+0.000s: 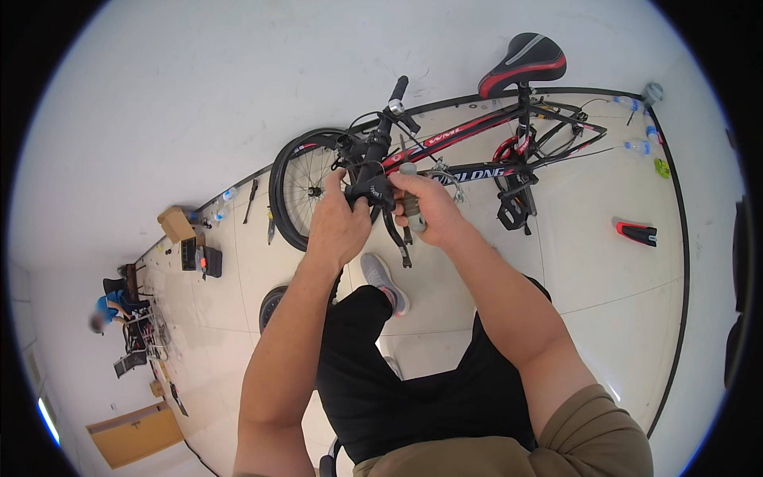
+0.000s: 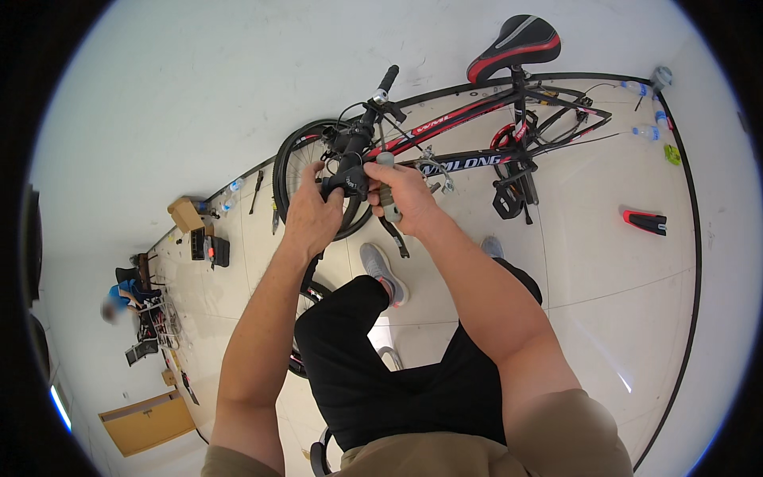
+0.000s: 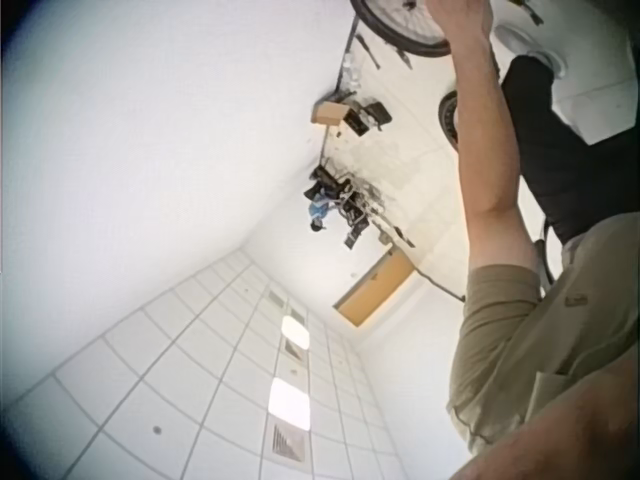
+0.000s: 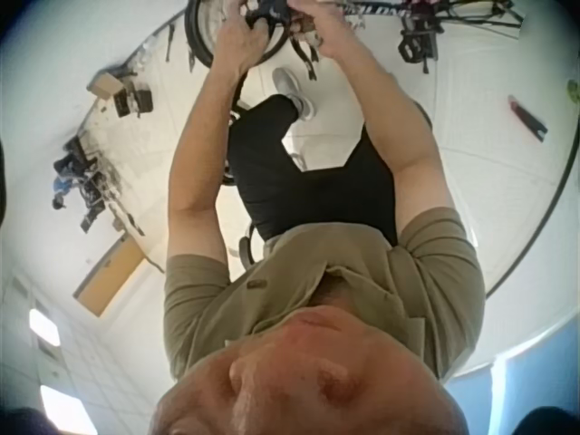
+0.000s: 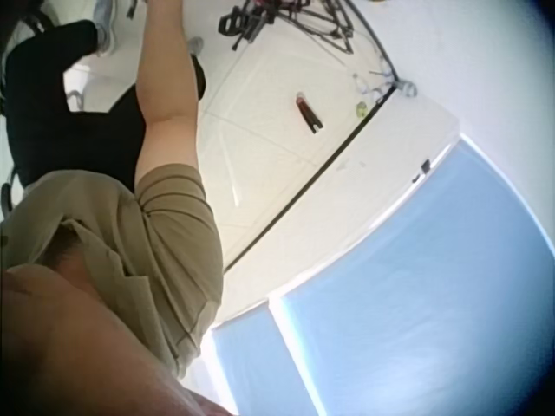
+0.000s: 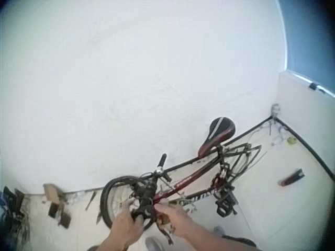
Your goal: The person assembles a bicycle by first attaching a wheel to the frame and then securing the handlebars. They use a screwdriver to tighten the bolts on the handlebar stem.
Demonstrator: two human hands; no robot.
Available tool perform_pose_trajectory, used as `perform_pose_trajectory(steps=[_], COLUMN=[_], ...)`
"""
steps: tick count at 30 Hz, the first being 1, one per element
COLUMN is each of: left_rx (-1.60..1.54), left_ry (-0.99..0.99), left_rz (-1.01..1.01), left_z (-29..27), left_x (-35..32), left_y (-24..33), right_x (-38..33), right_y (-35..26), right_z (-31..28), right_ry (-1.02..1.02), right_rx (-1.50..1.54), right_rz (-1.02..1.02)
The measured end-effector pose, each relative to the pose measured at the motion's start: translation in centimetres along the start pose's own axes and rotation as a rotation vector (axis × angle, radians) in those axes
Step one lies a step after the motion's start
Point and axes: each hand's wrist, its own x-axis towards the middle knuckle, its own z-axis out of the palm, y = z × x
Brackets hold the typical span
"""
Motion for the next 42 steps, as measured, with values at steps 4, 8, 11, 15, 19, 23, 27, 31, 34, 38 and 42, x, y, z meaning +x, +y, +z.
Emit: perform_pose_trajectory(steps=[4,8,11,15,19,23,27,31,34,38,42], left_rx=[0.013,0.029,0.059,0.066,0.07,0.056,0.071,0.089,0.097,0.071,0.033], left_ry=[-0.004,0.067,0.11,0.1,0.1,0.095,0.09,0.095,0.101,0.103,0.081], left_rz=[0.01,-0.015,-0.02,-0.013,0.001,0.022,0.039,0.051,0.027,-0.006,-0.006], left_z=[0.09,0.14,0.35,0.18,0.12,0.22,0.22,0.3,0.25,0.43,0.14], left_x=[0.12,-0.12,-0.03,-0.09,-0.09,0.05,-0.04,-0.07,-0.23,-0.25,-0.27], left_y=[-0.24,-0.16,-0.6,-0.08,-0.08,-0.39,-0.39,-0.51,-0.08,-0.15,0.21], right_x=[-0.38,-0.35,-0.35,-0.6,-0.32,-0.1,-0.28,-0.31,-0.28,-0.44,-0.36], right_y=[0.29,0.38,0.23,0.08,0.46,0.61,0.64,0.6,0.57,0.51,0.57], right_z=[0.42,0.5,0.48,0.66,0.46,0.3,0.51,0.65,0.55,0.59,0.56], right_ry=[0.009,0.003,-0.004,0.001,0.015,0.01,0.035,0.039,0.022,0.013,0.014], right_rx=[-0.042,-0.03,-0.024,-0.03,-0.022,-0.038,-0.042,-0.033,-0.023,-0.02,-0.014], right_rz=[-0.003,0.013,0.016,0.019,0.022,0.018,0.014,0.016,0.015,0.008,0.013])
